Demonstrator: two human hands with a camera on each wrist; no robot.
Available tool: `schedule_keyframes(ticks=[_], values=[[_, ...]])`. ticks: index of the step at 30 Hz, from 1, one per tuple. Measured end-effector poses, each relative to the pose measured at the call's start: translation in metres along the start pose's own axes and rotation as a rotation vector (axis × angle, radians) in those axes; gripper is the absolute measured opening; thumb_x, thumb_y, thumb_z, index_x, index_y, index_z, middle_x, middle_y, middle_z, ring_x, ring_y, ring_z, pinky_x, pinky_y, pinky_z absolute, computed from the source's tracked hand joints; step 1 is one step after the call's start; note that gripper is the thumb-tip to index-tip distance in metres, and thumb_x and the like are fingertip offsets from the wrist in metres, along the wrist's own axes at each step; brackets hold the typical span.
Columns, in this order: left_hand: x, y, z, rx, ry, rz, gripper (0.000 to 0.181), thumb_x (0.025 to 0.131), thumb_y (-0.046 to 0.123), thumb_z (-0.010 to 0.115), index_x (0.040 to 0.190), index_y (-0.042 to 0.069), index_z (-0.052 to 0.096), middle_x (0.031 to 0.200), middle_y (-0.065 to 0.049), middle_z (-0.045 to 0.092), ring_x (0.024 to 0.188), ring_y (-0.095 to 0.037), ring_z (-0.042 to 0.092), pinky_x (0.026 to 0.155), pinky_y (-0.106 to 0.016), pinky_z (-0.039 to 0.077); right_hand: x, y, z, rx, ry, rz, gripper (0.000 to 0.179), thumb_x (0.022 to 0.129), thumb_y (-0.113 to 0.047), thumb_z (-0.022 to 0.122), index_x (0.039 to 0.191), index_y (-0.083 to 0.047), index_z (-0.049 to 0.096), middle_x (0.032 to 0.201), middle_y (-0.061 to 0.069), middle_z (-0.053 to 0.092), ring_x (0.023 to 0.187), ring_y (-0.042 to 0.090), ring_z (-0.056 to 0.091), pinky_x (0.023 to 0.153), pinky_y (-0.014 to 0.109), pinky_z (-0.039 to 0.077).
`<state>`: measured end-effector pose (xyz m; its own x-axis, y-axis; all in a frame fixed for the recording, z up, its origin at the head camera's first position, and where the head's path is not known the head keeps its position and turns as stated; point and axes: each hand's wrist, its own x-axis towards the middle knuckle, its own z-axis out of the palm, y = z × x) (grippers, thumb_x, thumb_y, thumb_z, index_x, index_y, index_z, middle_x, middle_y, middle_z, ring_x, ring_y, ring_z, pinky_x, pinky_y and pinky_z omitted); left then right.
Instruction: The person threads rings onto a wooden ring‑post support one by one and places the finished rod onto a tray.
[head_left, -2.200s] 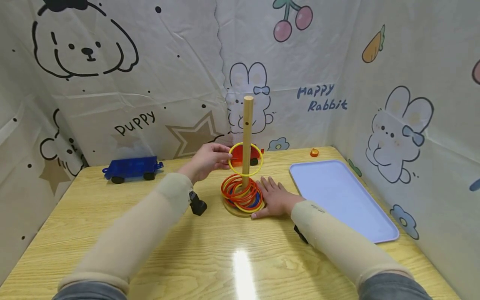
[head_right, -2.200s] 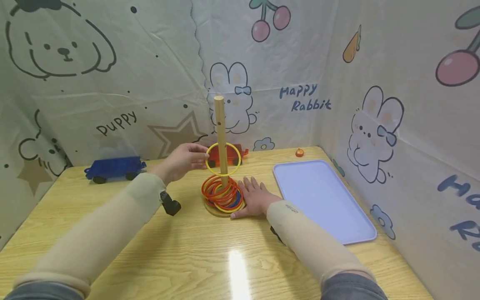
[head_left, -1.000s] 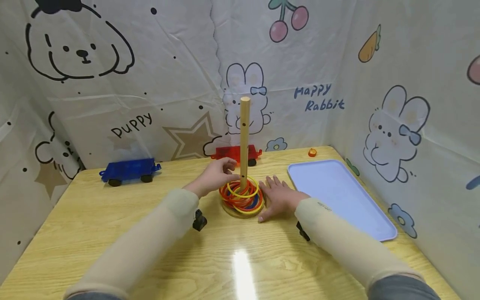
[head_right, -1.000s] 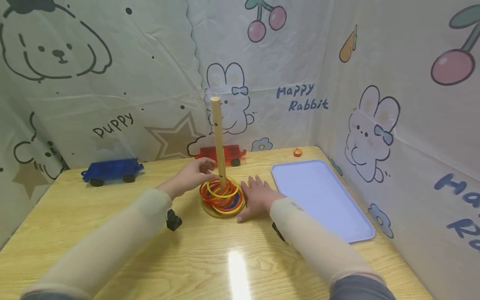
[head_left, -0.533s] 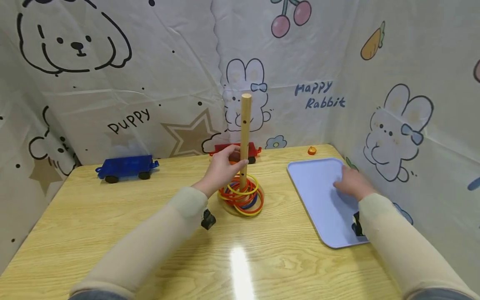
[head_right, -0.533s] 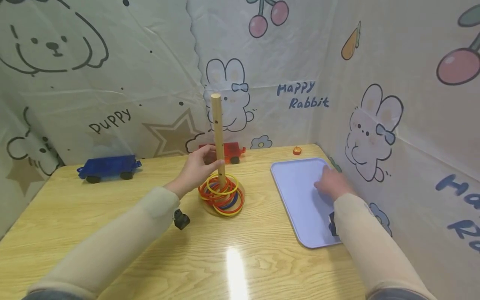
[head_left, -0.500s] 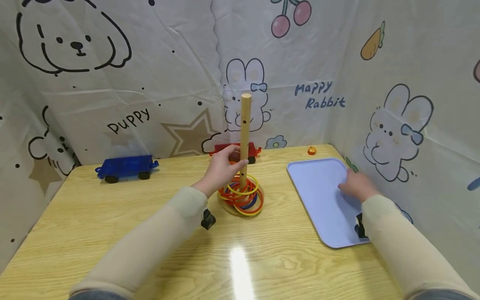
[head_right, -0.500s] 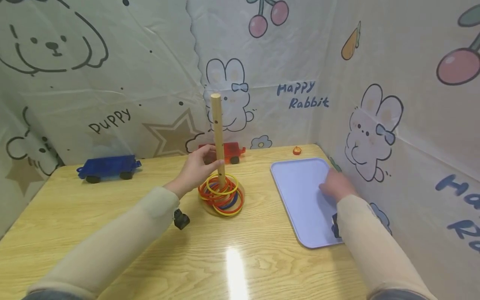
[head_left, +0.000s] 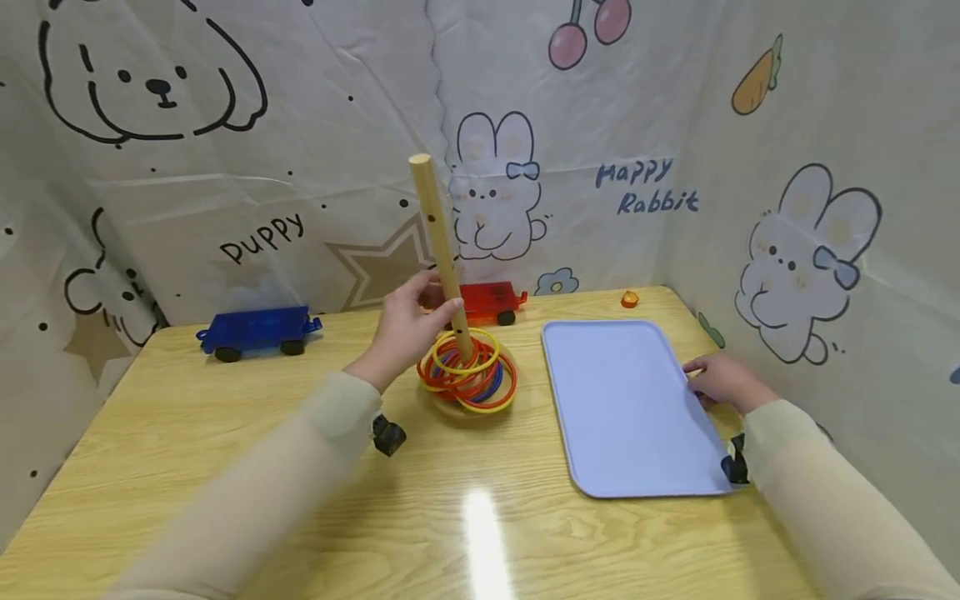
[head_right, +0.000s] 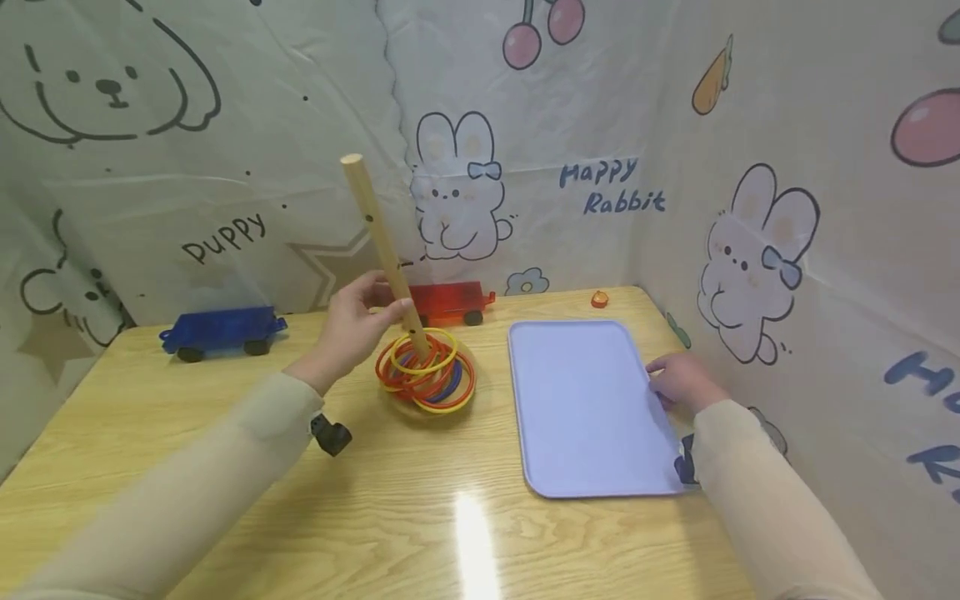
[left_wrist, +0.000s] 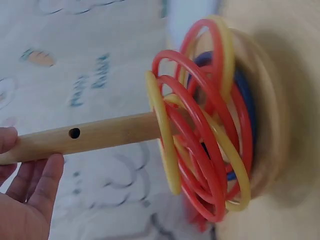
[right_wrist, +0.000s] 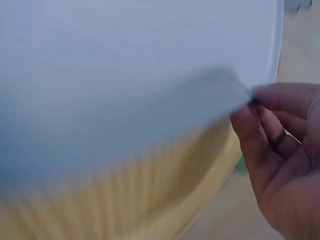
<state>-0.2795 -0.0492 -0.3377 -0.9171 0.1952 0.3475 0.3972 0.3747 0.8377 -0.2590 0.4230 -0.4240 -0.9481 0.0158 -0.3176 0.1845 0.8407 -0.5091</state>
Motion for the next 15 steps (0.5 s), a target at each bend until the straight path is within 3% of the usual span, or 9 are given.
schedule_keyframes(ticks=[6,10,15], values=[[-0.010,0.023,-0.036,0.025,0.057,0.004,0.028,0.100,0.013,0.071,0.125,0.002,0.066,0.107,-0.016,0.071,0.097,-0.030,0.068,0.087,-0.044,0.058,0.000,-0.064,0.041,0.177,-0.136,-0.021,0.054,0.094,0.001,0.059,0.143,0.019,0.045,0.085,0.011,0.061,0.066,0.014,0.060,0.063,0.028,0.058],[-0.020,0.029,-0.040,0.072,0.042,-0.012,0.029,0.099,0.015,0.073,0.124,0.002,0.065,0.109,-0.015,0.071,0.101,-0.030,0.067,0.090,-0.046,0.057,-0.005,-0.106,0.076,0.245,-0.162,-0.067,0.054,0.096,0.002,0.058,0.145,0.017,0.045,0.087,0.013,0.062,0.066,0.015,0.061,0.064,0.029,0.059],[-0.031,0.021,-0.035,0.109,0.017,-0.020,0.029,0.098,0.016,0.074,0.123,0.002,0.066,0.107,-0.015,0.072,0.104,-0.030,0.065,0.090,-0.046,0.058,-0.004,-0.150,0.113,0.279,-0.149,-0.108,0.052,0.093,0.005,0.058,0.144,0.015,0.049,0.080,0.011,0.063,0.059,0.012,0.058,0.060,0.026,0.058]])
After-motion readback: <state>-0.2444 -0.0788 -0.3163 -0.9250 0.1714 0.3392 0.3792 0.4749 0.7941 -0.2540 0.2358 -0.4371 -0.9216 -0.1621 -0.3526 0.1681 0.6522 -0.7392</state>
